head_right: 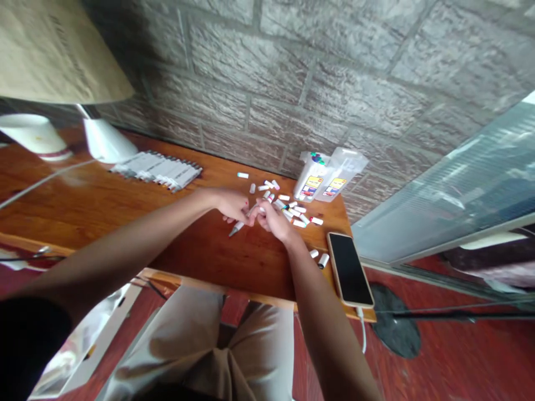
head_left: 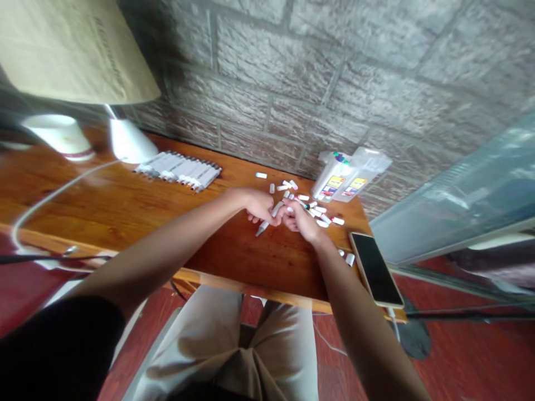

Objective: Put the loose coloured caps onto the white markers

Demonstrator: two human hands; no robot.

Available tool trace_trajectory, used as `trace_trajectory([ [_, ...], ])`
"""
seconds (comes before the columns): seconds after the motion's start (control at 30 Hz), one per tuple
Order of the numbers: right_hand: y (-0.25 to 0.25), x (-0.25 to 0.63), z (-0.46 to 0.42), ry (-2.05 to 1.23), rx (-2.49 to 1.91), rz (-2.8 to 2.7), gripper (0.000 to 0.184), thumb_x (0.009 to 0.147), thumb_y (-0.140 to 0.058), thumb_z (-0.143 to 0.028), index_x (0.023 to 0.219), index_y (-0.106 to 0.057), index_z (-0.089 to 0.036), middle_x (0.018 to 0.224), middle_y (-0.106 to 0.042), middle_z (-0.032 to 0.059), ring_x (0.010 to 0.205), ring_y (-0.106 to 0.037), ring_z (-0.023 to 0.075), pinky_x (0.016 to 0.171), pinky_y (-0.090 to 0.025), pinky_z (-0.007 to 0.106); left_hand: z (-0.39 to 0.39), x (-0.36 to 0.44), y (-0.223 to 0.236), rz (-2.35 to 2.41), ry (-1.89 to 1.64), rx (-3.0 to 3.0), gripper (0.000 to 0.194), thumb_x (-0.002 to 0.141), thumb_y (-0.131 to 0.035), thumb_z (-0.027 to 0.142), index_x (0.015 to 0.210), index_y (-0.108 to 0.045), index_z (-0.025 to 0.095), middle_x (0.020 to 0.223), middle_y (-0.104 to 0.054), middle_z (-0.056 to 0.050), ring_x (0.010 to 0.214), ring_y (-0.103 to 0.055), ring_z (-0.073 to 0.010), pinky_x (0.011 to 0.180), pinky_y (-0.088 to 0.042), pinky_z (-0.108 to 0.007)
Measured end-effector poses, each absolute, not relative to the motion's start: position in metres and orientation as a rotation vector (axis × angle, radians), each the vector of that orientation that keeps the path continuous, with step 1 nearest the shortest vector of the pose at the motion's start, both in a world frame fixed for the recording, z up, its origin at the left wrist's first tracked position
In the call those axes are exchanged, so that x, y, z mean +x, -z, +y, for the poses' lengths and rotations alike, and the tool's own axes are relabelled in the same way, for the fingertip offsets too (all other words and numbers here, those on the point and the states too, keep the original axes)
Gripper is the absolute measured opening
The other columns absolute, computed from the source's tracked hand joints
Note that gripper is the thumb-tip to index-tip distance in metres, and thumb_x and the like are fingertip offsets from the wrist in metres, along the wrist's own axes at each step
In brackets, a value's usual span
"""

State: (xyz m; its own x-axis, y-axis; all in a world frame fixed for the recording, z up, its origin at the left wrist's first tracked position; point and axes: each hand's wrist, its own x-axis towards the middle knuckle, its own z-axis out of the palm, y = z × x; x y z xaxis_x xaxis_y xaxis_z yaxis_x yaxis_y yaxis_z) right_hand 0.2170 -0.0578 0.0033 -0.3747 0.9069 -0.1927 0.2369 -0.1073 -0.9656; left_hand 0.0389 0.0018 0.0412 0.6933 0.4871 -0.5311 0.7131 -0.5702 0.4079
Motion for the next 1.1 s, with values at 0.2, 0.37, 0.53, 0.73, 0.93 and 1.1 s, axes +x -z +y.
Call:
trace_trajectory([
  [0.2, -0.006, 0.219, -0.056, -1.555, -1.282, -1.596, 0.056, 0.092, -0.032, -0.058, 0.066, -0.059, -0.016, 0.047, -0.021, -0.0073, 0.042, -0.017, 0.0065, 0.042, -0.014, 0.021, 0.004, 0.024, -0.024, 0.888, 0.182, 2.324, 0.050, 0.087, -0.057, 0.062, 0.069, -0.065, 0.015, 0.059, -0.067, -0.003, 0.050, -0.058, -0.0106, 0.052, -0.035, -0.021],
  [0.37, -0.002, 0.220, -0.053, -1.654, -1.241, -1.478, 0.052, 0.089, -0.036, -0.060, 0.065, -0.056, -0.018, 0.043, -0.023, -0.0076, 0.039, -0.016, 0.0064, 0.040, -0.013, 0.021, 0.010, 0.021, -0.015, 0.871, 0.061, 2.315, 0.049, 0.070, -0.075, 0.064, 0.071, -0.062, 0.017, 0.056, -0.062, 0.002, 0.048, -0.050, -0.0094, 0.052, -0.030, -0.023],
  [0.53, -0.004, 0.208, -0.048, -1.708, -1.185, -1.262, 0.050, 0.085, -0.045, -0.066, 0.069, -0.056, -0.020, 0.043, -0.016, -0.0105, 0.037, -0.010, 0.0061, 0.035, -0.011, 0.019, 0.014, 0.021, -0.011, 0.770, -0.014, 2.331, 0.045, 0.068, -0.078, 0.059, 0.072, -0.063, 0.017, 0.059, -0.060, 0.002, 0.051, -0.048, -0.0101, 0.052, -0.029, -0.024],
  [0.73, -0.013, 0.190, -0.034, -1.805, -1.179, -1.064, 0.053, 0.096, -0.026, -0.059, 0.073, -0.055, -0.021, 0.044, -0.013, -0.0106, 0.039, -0.005, 0.0073, 0.034, -0.013, 0.017, 0.011, 0.022, -0.011, 0.731, -0.039, 2.394, 0.044, 0.071, -0.075, 0.055, 0.061, -0.058, 0.016, 0.056, -0.056, 0.002, 0.051, -0.044, -0.0095, 0.053, -0.027, -0.026],
  [0.93, -0.020, 0.205, -0.027, -2.033, -1.113, -1.023, 0.047, 0.093, -0.027, -0.054, 0.062, -0.042, -0.022, 0.047, -0.011, -0.0092, 0.041, -0.005, 0.0079, 0.032, -0.015, 0.017, 0.009, 0.022, -0.015, 0.815, 0.010, 2.378, 0.042, 0.072, -0.075, 0.056, 0.068, -0.060, 0.017, 0.056, -0.058, 0.002, 0.052, -0.045, -0.0102, 0.053, -0.027, -0.025],
  [1.1, -0.014, 0.211, -0.038, -2.019, -0.994, -1.064, 0.046, 0.088, -0.029, -0.052, 0.054, -0.030, -0.022, 0.048, -0.009, -0.0075, 0.039, -0.009, 0.0078, 0.034, -0.017, 0.019, 0.008, 0.021, -0.016, 0.856, -0.020, 2.374, 0.039, 0.073, -0.075, 0.054, 0.075, -0.063, 0.018, 0.059, -0.060, 0.003, 0.053, -0.046, -0.0096, 0.053, -0.026, -0.024],
])
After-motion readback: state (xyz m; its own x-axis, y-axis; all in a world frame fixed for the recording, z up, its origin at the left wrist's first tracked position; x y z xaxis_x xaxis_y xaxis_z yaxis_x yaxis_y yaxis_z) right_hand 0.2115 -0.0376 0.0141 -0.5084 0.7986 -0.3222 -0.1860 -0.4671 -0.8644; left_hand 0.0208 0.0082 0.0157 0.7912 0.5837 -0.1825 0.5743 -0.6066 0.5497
